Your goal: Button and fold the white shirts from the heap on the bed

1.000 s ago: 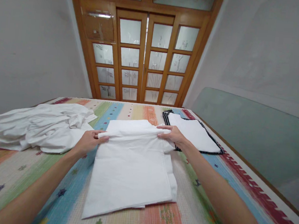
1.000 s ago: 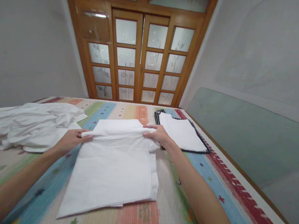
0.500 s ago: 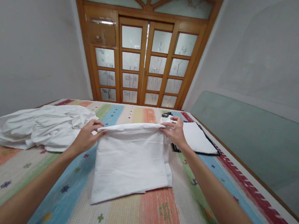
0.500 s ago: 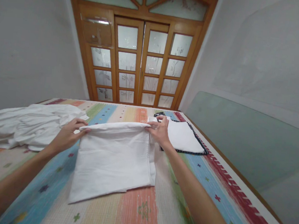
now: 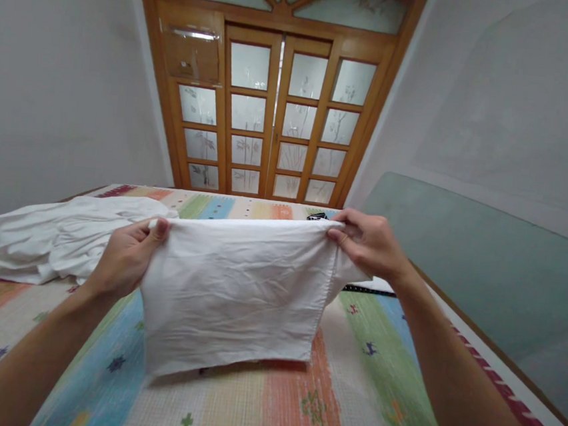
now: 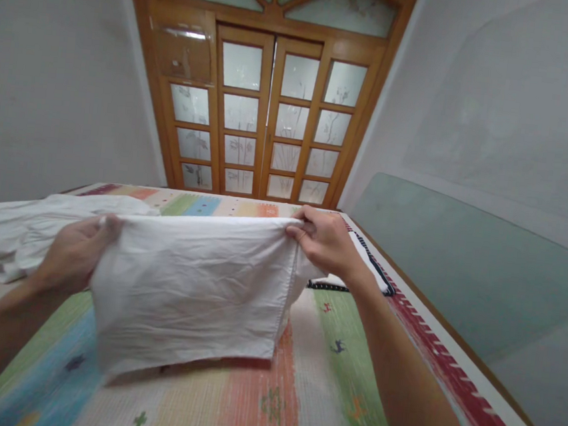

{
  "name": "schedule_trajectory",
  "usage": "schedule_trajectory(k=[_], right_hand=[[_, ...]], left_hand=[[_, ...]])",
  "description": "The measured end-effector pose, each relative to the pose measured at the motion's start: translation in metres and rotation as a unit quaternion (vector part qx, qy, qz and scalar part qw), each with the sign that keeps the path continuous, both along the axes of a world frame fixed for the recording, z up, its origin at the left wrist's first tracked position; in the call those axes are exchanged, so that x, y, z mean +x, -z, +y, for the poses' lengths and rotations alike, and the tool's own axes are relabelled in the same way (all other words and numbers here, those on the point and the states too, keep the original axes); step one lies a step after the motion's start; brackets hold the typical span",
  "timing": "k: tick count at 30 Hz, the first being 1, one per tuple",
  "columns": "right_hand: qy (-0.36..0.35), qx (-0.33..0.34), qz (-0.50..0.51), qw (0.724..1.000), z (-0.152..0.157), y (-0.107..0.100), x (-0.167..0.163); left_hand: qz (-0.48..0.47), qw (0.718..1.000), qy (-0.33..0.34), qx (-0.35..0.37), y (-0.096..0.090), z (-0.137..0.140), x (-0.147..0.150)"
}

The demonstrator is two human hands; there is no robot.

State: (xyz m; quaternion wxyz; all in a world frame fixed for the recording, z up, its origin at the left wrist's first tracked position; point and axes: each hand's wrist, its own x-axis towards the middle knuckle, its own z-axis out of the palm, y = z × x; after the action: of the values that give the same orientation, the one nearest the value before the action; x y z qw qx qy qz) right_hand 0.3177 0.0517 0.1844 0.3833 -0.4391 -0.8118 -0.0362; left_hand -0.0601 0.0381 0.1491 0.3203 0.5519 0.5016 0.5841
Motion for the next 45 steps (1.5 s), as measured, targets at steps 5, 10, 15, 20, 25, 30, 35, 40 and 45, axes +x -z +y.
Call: schedule_trajectory(k=[5, 10, 15, 20, 25, 30, 35, 40, 45], right_hand=[[-0.044, -0.152, -0.031, 0.987, 0.032, -0.020, 0.003], [-0.026, -0.353, -0.147, 0.924, 0.101, 0.048, -0.010], [0.015, -0.381, -0.122, 0.916, 0.129, 0.110, 0.002], [-0.099, -0.351, -0.037, 0.930, 0.122, 0.116, 0.040], [-0.107, -0.254, -0.083, 0.958, 0.112, 0.129, 0.043], [-0.095, -0.241, -0.070, 0.963, 0.115, 0.144, 0.027], [-0.072, -0.227, -0.057, 0.970, 0.121, 0.153, 0.022], [-0.030, -0.197, -0.059, 0.978, 0.123, 0.157, 0.023], [-0.027, -0.209, -0.052, 0.976, 0.127, 0.148, 0.031]], left_hand=[[-0.043, 0.986, 0.023, -0.161, -0.008, 0.022, 0.004], [0.034, 0.953, 0.070, -0.292, 0.056, 0.078, -0.004], [0.211, 0.942, -0.029, -0.259, 0.112, 0.096, -0.021], [0.223, 0.948, 0.023, -0.224, 0.113, 0.082, -0.033], [0.279, 0.947, -0.007, -0.160, 0.116, 0.081, -0.032], [0.389, 0.919, -0.033, -0.060, 0.121, 0.079, -0.024], [0.461, 0.883, -0.018, 0.085, 0.134, 0.069, -0.013], [0.501, 0.851, 0.032, 0.157, 0.156, 0.064, -0.008], [0.502, 0.849, 0.027, 0.161, 0.162, 0.065, -0.009]])
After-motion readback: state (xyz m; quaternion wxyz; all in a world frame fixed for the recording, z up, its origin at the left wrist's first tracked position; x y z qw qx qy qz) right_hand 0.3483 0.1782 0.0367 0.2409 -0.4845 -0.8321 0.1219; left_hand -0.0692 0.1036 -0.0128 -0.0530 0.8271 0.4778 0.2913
